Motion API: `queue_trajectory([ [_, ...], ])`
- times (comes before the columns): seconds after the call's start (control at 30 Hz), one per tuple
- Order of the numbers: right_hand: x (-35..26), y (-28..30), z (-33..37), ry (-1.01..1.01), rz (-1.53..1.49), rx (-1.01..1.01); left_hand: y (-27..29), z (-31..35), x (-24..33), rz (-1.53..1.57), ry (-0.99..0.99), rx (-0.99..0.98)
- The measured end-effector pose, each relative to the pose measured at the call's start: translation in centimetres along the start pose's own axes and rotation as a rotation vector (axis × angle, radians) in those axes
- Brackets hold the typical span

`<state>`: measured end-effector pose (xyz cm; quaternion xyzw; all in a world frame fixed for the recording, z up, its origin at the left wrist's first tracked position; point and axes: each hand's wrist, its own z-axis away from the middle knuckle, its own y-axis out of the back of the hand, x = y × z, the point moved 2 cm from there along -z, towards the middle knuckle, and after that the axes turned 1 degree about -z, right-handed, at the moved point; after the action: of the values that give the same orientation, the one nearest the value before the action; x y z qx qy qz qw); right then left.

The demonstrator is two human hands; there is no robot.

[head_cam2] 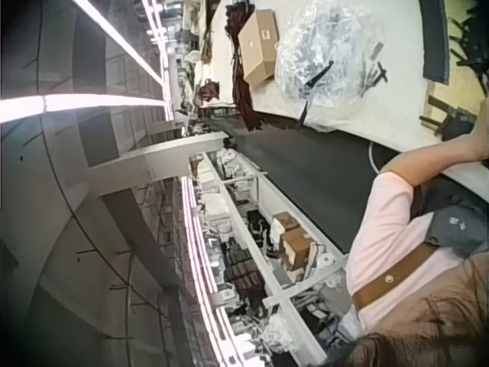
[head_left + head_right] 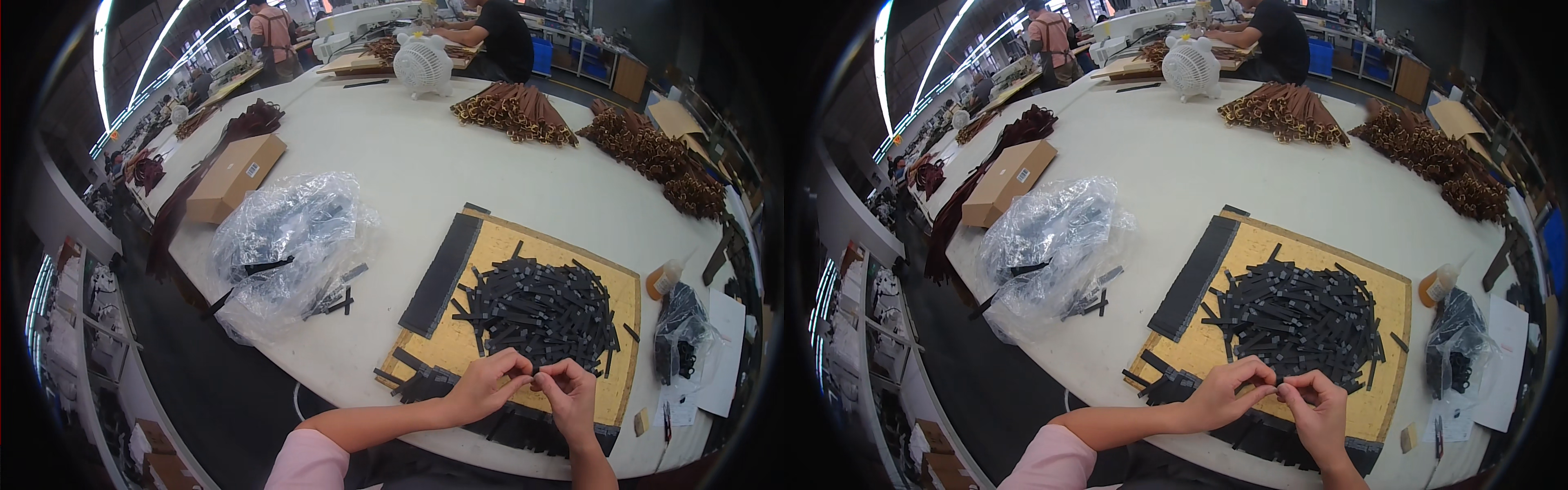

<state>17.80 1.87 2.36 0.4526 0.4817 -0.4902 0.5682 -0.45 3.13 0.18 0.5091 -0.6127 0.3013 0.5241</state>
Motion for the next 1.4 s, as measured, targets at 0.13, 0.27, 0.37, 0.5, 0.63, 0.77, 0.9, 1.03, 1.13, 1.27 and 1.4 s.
queue_trajectory([
  [0.13, -0.3, 0.5, -0.1, -0.116, -0.187, -0.054, -0.4, -0.7, 0.4, -0.163, -0.184, 0.017],
  [0.27, -0.1, -0.1, -0.1, 0.011, 0.065, -0.088, -0.1, 0.0, -0.1, -0.277, -0.154, 0.063],
  [0.37, -1.4, 2.7, 0.4, 0.077, 0.069, -0.024, -1.1, -0.8, 0.6, -0.182, -0.15, 0.056],
  [0.5, -2.9, 13.5, 1.5, 0.378, 0.294, 0.694, 0.0, -0.7, 0.5, -0.152, -0.072, 0.115],
  [0.63, -1.8, 23.3, 3.5, 0.255, 0.328, 0.985, 0.7, -1.1, 1.1, 0.051, 0.057, 0.186],
  [0.77, -0.4, 22.2, 2.1, 0.21, 0.085, 0.851, 6.5, -1.8, 2.2, 0.1, 0.112, 0.473],
  [0.9, -1.9, 19.9, 2.2, 0.257, 0.332, 0.69, 16.5, -1.3, 0.0, 0.058, 0.082, 0.794],
  [1.03, -2.1, 13.6, -0.2, 0.231, 0.394, 0.396, 20.4, 3.1, -4.7, -0.164, 0.419, 0.638],
  [1.13, -3.4, 6.6, -2.0, 0.23, 0.569, 0.125, 18.1, 5.3, -4.8, -0.179, 0.602, 0.478],
  [1.27, -5.2, -0.4, -3.1, 0.544, 0.77, -0.166, 15.4, 4.0, -3.6, -0.698, 0.656, 0.363],
  [1.4, -5.2, -3.0, -3.1, 0.644, 0.854, -0.347, 15.6, 3.8, -4.7, -0.632, 0.599, 0.389],
])
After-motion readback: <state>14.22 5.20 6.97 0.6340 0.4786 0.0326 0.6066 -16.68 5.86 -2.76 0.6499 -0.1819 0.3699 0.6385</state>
